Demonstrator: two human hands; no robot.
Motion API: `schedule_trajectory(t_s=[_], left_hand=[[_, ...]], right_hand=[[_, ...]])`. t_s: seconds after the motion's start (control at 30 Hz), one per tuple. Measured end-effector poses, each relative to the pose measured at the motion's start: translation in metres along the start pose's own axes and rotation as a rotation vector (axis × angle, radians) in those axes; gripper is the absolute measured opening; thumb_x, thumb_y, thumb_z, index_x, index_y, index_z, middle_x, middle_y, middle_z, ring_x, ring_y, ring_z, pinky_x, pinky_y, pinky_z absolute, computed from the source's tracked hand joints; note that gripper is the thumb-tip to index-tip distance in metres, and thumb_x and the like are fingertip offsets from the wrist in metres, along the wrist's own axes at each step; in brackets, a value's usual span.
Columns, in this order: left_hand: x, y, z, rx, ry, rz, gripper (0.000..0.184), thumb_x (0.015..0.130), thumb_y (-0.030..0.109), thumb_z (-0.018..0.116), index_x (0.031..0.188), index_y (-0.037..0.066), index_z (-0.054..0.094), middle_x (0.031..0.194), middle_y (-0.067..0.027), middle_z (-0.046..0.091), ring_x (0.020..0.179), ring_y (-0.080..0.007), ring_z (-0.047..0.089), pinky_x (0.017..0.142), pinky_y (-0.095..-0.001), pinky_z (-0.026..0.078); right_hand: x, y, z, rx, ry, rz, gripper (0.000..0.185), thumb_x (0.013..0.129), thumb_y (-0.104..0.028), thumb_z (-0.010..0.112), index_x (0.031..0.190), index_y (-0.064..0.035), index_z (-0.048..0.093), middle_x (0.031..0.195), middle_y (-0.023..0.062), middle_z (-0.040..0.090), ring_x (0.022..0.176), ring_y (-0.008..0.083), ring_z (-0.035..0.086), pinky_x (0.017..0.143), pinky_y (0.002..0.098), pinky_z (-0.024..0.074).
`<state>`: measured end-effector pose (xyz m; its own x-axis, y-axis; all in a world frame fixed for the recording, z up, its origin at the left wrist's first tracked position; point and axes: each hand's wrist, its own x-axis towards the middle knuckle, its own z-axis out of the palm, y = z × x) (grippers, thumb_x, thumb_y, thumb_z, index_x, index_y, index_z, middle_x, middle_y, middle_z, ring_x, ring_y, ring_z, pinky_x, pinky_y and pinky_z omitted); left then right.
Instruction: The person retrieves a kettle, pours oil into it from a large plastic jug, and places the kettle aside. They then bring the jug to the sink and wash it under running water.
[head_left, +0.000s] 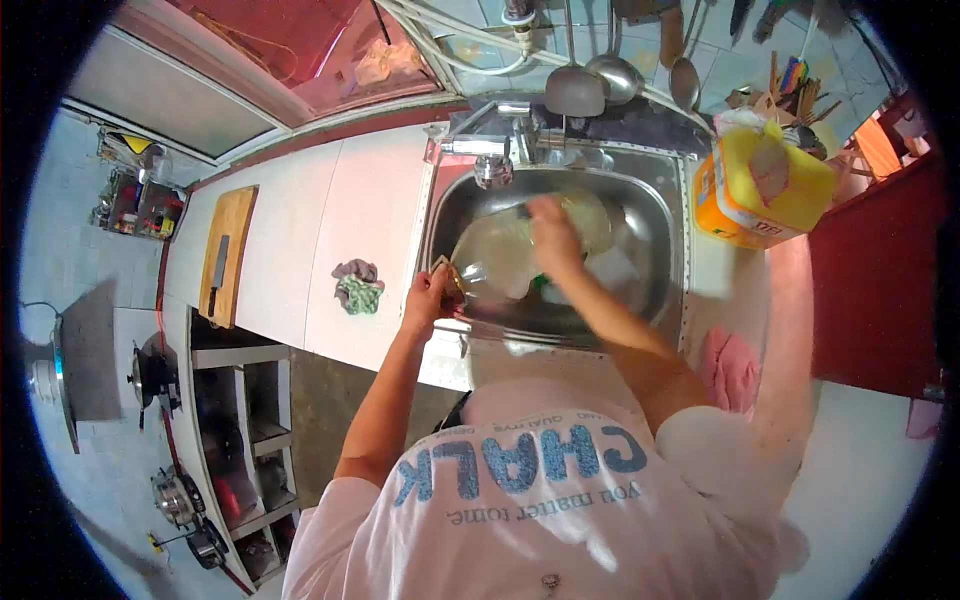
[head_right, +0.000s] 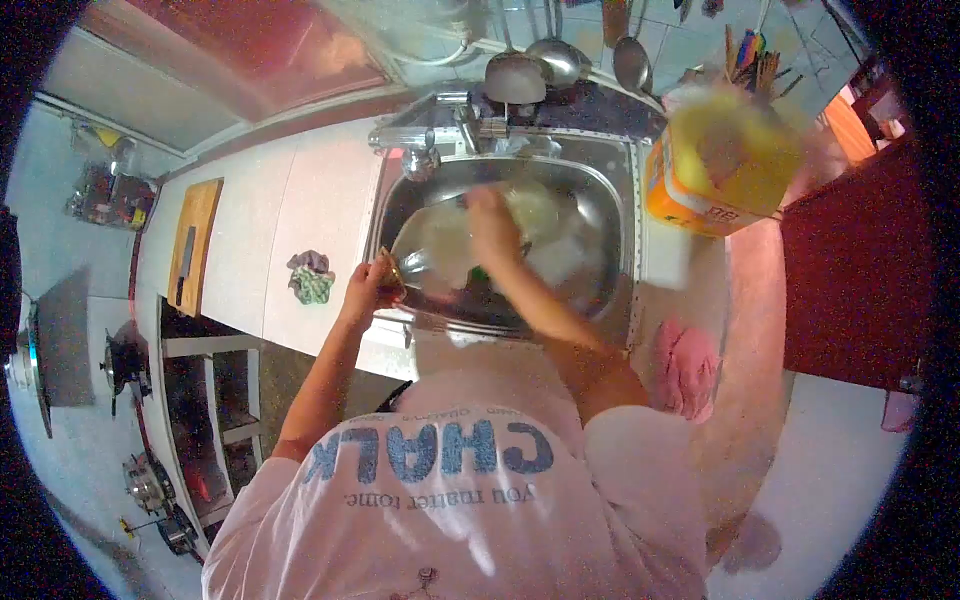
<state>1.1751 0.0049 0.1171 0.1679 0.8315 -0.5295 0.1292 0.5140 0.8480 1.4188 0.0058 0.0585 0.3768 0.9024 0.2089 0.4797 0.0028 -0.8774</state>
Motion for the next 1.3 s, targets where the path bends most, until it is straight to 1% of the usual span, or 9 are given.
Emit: schedule_trajectory(t_s=[0.1,0.3,0.43,0.67,0.87,1.03,1.17,1.23,1.3], left_hand=[[0.003,-0.004,-0.004,0.067,0.040,0.124,0.040,0.088,0.037,0.055,0.099,0.002,0.042,0.074,-0.0129,0.057,0.051,-0.0200,0.060,0.043,-0.0293,0.051],[-0.019,0.004,-0.010,0.363,0.024,0.440,0.033,0.086,0.021,0.060,0.107,0.002,0.042,0.082,-0.0121,0.060,0.070,-0.0188,0.062,0.061,-0.0282,0.051],[-0.034,0.015,-0.012,0.598,-0.032,0.633,0.036,0.085,0.005,0.058,0.115,0.002,0.040,0.096,-0.0119,0.057,0.080,-0.0174,0.059,0.069,-0.0270,0.050],[-0.064,0.019,-0.022,0.905,-0.074,0.838,0.047,0.074,-0.003,0.065,0.115,0.004,0.043,0.100,-0.0158,0.050,0.083,-0.0295,0.057,0.071,-0.0325,0.050],[-0.060,0.022,-0.021,0.995,-0.144,0.868,0.051,0.069,-0.006,0.064,0.114,0.006,0.044,0.105,-0.0154,0.051,0.087,-0.0318,0.057,0.071,-0.0345,0.050],[-0.064,0.025,-0.016,1.198,-0.093,1.035,0.052,0.068,-0.002,0.065,0.115,0.007,0.045,0.112,-0.0180,0.050,0.093,-0.0340,0.055,0.075,-0.0371,0.050],[-0.053,0.021,-0.021,1.236,-0.117,1.120,0.049,0.070,0.000,0.064,0.115,0.008,0.046,0.112,-0.0183,0.050,0.095,-0.0346,0.053,0.078,-0.0373,0.049],[-0.052,0.022,-0.026,1.293,-0.124,1.125,0.045,0.073,0.003,0.063,0.114,0.007,0.046,0.113,-0.0179,0.050,0.094,-0.0337,0.054,0.076,-0.0371,0.050],[-0.053,0.015,-0.034,1.335,-0.142,1.140,0.043,0.074,0.003,0.062,0.114,0.007,0.046,0.114,-0.0179,0.049,0.095,-0.0329,0.054,0.075,-0.0366,0.050]], right_hand=[[-0.027,-0.060,-0.013,-0.064,-0.084,-0.363,0.028,0.086,-0.013,0.048,0.112,-0.0050,0.057,0.116,0.0147,0.053,0.109,0.0292,0.050,0.091,0.0352,0.0415],[0.004,0.062,-0.046,-0.402,-0.121,0.319,0.025,0.087,-0.015,0.043,0.103,-0.0054,0.058,0.101,0.0174,0.058,0.095,0.0342,0.055,0.081,0.0412,0.0447],[-0.036,-0.051,-0.009,-0.002,0.027,-0.182,0.030,0.085,-0.011,0.046,0.113,-0.0068,0.056,0.112,0.0154,0.056,0.106,0.0303,0.052,0.089,0.0347,0.0423],[-0.012,0.063,-0.016,-0.339,0.151,0.174,0.022,0.086,-0.015,0.045,0.099,-0.0044,0.061,0.095,0.0155,0.061,0.091,0.0342,0.056,0.077,0.0414,0.0453],[-0.038,-0.057,-0.006,0.141,-0.037,-0.353,0.024,0.085,-0.009,0.047,0.106,-0.0036,0.059,0.104,0.0163,0.058,0.098,0.0319,0.055,0.083,0.0371,0.0446],[-0.004,0.061,-0.035,-0.368,-0.051,0.412,0.025,0.085,-0.011,0.047,0.106,-0.0065,0.059,0.095,0.0158,0.060,0.088,0.0336,0.057,0.072,0.0403,0.0456],[-0.021,0.022,-0.008,-0.117,0.015,-0.115,0.026,0.084,-0.009,0.047,0.107,-0.0052,0.059,0.103,0.0152,0.059,0.094,0.0316,0.056,0.080,0.0366,0.0453],[-0.019,-0.027,-0.018,0.090,-0.183,-0.330,0.026,0.084,-0.008,0.047,0.107,-0.0053,0.060,0.104,0.0126,0.060,0.093,0.0293,0.058,0.080,0.0355,0.0454],[-0.005,0.000,-0.015,0.104,-0.312,-0.032,0.024,0.082,-0.011,0.051,0.103,-0.0073,0.061,0.098,0.0142,0.062,0.090,0.0332,0.059,0.078,0.0401,0.0461]])
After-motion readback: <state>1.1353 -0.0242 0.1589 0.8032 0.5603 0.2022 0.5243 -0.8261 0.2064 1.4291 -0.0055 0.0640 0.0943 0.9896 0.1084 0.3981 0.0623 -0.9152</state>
